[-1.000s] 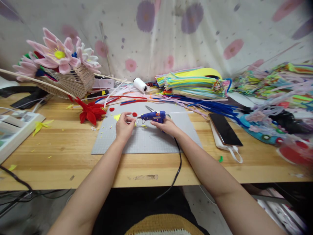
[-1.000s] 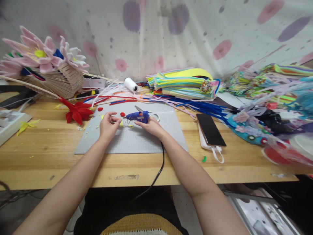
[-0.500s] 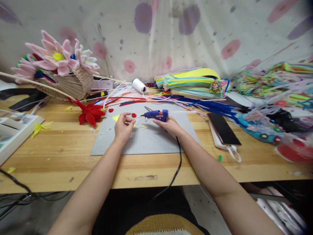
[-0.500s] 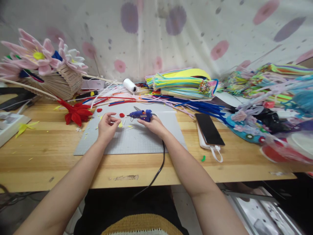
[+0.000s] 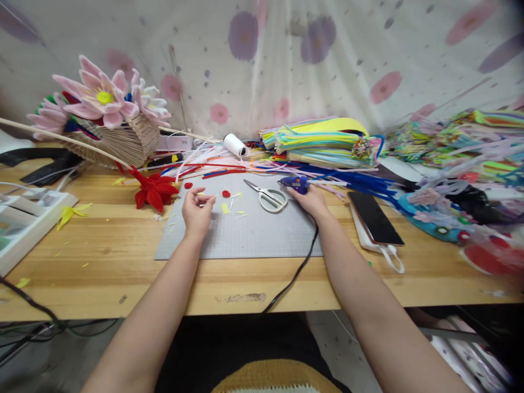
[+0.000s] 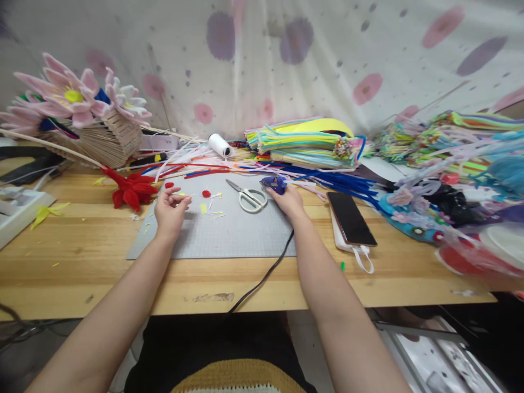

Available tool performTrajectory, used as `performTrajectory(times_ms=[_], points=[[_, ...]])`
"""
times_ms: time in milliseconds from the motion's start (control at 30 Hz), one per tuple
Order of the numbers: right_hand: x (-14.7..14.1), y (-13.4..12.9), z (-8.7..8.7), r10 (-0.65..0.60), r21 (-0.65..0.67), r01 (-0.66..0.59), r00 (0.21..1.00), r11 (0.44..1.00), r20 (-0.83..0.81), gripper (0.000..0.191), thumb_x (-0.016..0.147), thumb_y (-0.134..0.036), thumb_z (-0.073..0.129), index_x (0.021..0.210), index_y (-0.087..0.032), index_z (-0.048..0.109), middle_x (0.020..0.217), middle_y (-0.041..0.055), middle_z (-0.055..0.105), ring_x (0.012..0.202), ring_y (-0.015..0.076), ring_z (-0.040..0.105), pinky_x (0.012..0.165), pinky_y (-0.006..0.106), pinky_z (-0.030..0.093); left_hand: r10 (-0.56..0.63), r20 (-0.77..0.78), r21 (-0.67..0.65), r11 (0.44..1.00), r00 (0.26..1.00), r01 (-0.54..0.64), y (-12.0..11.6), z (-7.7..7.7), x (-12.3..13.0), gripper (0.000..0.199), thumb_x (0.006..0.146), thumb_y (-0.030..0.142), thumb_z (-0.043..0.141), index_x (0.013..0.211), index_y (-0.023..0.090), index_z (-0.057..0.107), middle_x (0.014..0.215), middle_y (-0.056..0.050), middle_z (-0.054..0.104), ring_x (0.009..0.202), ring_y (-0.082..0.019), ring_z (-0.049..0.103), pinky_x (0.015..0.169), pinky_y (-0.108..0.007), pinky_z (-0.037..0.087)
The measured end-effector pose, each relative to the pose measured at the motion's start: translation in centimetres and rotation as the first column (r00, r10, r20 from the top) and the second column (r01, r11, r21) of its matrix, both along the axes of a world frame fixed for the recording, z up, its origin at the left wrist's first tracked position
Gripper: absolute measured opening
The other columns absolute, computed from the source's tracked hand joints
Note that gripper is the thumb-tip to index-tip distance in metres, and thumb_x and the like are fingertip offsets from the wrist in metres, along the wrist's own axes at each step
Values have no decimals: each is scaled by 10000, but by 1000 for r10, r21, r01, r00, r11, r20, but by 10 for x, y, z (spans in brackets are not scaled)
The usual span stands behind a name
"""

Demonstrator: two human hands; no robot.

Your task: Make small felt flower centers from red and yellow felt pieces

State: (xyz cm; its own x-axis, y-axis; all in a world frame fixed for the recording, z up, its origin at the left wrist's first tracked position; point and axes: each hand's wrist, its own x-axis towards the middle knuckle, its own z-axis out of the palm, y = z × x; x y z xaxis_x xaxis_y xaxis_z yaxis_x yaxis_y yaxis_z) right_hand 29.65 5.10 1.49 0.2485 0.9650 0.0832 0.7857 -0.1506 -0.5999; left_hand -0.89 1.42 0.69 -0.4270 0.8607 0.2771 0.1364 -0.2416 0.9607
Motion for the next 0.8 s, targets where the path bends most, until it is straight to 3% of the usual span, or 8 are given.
performTrajectory(times_ms=[100, 267, 333, 400, 500, 600, 700, 800], points=[[4, -10, 12, 26, -14, -25, 992, 1000, 123, 574, 677, -599, 587, 1044, -160, 621, 1028, 140, 655, 946, 263, 600, 780, 354, 438, 16, 24, 6, 1000, 1000, -16, 0, 1, -2, 362, 619, 234, 670, 934, 177, 502, 693, 13, 615, 632, -117, 594, 568, -231, 465], [13, -36, 46, 14, -161, 56, 914, 985, 405, 375, 666, -553, 623, 723, -183, 638, 823, 94, 654, 782, 229, 592, 669, 315, 393, 72, 47, 30, 997, 996, -73, 0, 5, -3, 342, 625, 213, 663, 919, 172, 493, 687, 14, 613, 613, -106, 585, 590, -234, 472], [2, -44, 57, 115, -225, -26, 913, 974, 391, 319, 714, -505, 598, 650, -193, 624, 711, 67, 638, 703, 205, 576, 621, 297, 360, 102, 48, 33, 994, 994, -104, 0, 6, -2, 336, 636, 207, 655, 923, 177, 483, 691, 17, 610, 627, -107, 594, 598, -233, 475], [-20, -47, 62, 278, -219, -218, 914, 951, 295, 264, 763, -433, 568, 655, -198, 623, 671, 46, 634, 652, 179, 554, 589, 278, 330, 123, 42, 27, 992, 992, -124, 0, 7, -2, 334, 644, 203, 653, 925, 183, 474, 701, 19, 609, 640, -108, 603, 603, -231, 479], [-69, -40, 57, 495, -99, -485, 858, 869, 137, 169, 795, -336, 548, 750, -202, 640, 735, 31, 658, 651, 148, 544, 587, 253, 320, 142, 58, 49, 988, 988, -145, 0, 8, -2, 328, 651, 198, 650, 921, 188, 464, 718, 14, 605, 644, -107, 604, 579, -221, 476], [-120, -20, 42, 645, -104, -637, 756, 764, 113, 157, 809, -297, 540, 824, -193, 657, 807, 37, 675, 713, 150, 564, 622, 251, 344, 200, 85, 88, 974, 976, -208, 0, 9, -5, 315, 673, 196, 634, 926, 195, 446, 746, 10, 597, 643, -99, 600, 546, -204, 466], [-159, 3, 30, 697, -102, -692, 692, 715, 187, 185, 825, -263, 502, 876, -185, 662, 929, 63, 678, 832, 169, 575, 691, 260, 371, 269, 97, 98, 956, 958, -278, 0, 12, -9, 296, 690, 184, 615, 919, 200, 427, 765, 9, 589, 650, -93, 602, 536, -194, 461], [-179, 20, 24, 729, -152, -722, 621, 675, 288, 166, 765, -223, 559, 883, -167, 662, 1003, 97, 649, 929, 194, 554, 764, 268, 384, 298, 142, 66, 948, 944, -310, 1, 14, -12, 278, 694, 166, 599, 901, 198, 417, 761, 11, 581, 639, -95, 601, 512, -189, 450]])
